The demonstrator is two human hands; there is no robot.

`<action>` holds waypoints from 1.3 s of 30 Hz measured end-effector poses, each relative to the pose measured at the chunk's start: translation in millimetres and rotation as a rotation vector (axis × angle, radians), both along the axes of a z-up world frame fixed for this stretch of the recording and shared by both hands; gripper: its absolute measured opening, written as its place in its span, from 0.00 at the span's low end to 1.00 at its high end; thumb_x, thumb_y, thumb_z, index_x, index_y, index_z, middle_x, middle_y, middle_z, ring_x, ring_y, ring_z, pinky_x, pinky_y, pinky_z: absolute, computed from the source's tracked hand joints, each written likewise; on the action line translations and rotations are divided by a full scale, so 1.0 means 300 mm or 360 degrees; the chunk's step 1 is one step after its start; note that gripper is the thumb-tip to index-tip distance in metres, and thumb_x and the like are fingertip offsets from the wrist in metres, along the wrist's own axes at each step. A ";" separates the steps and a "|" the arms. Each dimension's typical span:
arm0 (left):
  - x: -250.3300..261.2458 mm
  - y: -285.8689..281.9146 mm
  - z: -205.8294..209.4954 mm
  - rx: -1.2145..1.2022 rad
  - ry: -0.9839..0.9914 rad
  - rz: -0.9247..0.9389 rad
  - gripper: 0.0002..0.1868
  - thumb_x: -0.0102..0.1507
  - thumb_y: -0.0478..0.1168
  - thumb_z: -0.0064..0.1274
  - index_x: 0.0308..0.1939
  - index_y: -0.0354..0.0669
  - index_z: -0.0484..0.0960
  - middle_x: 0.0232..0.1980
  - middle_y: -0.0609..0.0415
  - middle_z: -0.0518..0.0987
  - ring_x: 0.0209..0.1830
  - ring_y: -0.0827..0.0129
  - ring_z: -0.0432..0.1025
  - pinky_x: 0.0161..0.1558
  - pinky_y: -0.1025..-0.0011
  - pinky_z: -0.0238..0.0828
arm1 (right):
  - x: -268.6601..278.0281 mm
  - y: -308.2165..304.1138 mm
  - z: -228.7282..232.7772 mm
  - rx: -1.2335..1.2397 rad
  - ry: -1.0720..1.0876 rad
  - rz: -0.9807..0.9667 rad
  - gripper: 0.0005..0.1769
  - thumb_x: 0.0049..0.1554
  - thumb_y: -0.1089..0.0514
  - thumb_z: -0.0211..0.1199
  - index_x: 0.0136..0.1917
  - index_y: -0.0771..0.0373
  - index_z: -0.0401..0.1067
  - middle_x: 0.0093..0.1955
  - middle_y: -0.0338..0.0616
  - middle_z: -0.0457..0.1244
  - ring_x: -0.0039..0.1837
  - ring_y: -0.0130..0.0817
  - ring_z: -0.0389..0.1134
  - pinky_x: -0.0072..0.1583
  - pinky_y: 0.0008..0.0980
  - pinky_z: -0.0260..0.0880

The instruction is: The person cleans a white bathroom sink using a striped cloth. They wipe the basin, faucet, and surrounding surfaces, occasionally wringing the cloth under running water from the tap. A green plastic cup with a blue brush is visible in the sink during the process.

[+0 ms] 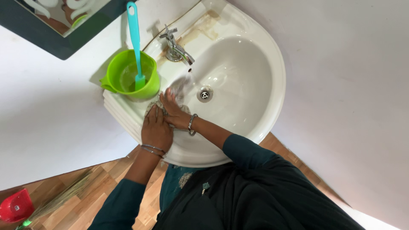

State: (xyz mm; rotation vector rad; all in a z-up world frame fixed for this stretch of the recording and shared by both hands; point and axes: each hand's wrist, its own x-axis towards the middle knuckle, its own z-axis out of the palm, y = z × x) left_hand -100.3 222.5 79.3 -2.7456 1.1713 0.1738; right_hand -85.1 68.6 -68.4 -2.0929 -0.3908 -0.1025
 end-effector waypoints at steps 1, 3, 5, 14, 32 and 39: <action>-0.017 0.028 0.026 -0.0121 0.0028 -0.0024 0.26 0.66 0.50 0.42 0.60 0.34 0.79 0.72 0.42 0.68 0.77 0.51 0.54 0.72 0.53 0.50 | -0.032 0.007 -0.017 0.0102 0.0267 0.0128 0.50 0.65 0.48 0.52 0.84 0.67 0.24 0.85 0.65 0.15 0.85 0.61 0.12 0.81 0.54 0.21; -0.063 0.054 0.088 -0.0229 0.0174 -0.0053 0.24 0.66 0.50 0.44 0.54 0.34 0.82 0.67 0.42 0.73 0.74 0.51 0.60 0.70 0.54 0.55 | -0.113 0.004 -0.007 0.0313 0.0796 0.0382 0.46 0.70 0.41 0.43 0.82 0.67 0.21 0.86 0.64 0.19 0.87 0.54 0.19 0.82 0.44 0.27; -0.125 0.046 0.151 -0.0199 0.0414 -0.0061 0.22 0.67 0.50 0.45 0.50 0.34 0.83 0.62 0.43 0.77 0.71 0.51 0.64 0.66 0.54 0.60 | -0.218 -0.019 0.066 0.0200 0.0869 0.0514 0.42 0.70 0.35 0.35 0.83 0.66 0.31 0.86 0.65 0.37 0.86 0.51 0.38 0.80 0.38 0.39; -0.356 -0.163 0.119 -0.0564 0.1208 -0.0762 0.31 0.67 0.56 0.44 0.60 0.31 0.73 0.68 0.32 0.68 0.69 0.41 0.60 0.65 0.50 0.57 | -0.621 -0.321 0.668 -0.1055 0.0914 0.0060 0.35 0.62 0.30 0.42 0.65 0.53 0.72 0.62 0.42 0.68 0.65 0.42 0.69 0.59 0.44 0.68; -0.146 -0.718 -0.263 -0.0170 0.1529 -0.0522 0.60 0.60 0.80 0.27 0.80 0.36 0.44 0.82 0.34 0.45 0.83 0.45 0.36 0.79 0.58 0.33 | -0.176 -0.651 0.365 -0.2068 0.1493 -0.0177 0.50 0.59 0.28 0.51 0.83 0.57 0.44 0.87 0.48 0.28 0.84 0.55 0.22 0.74 0.71 0.18; -0.036 -0.329 -0.102 0.0549 0.1442 -0.0526 0.53 0.57 0.82 0.25 0.76 0.57 0.62 0.78 0.45 0.60 0.82 0.48 0.45 0.78 0.56 0.38 | -0.212 -0.275 0.221 -0.1481 0.1448 0.0561 0.50 0.60 0.27 0.48 0.85 0.41 0.29 0.87 0.50 0.20 0.86 0.57 0.18 0.76 0.73 0.28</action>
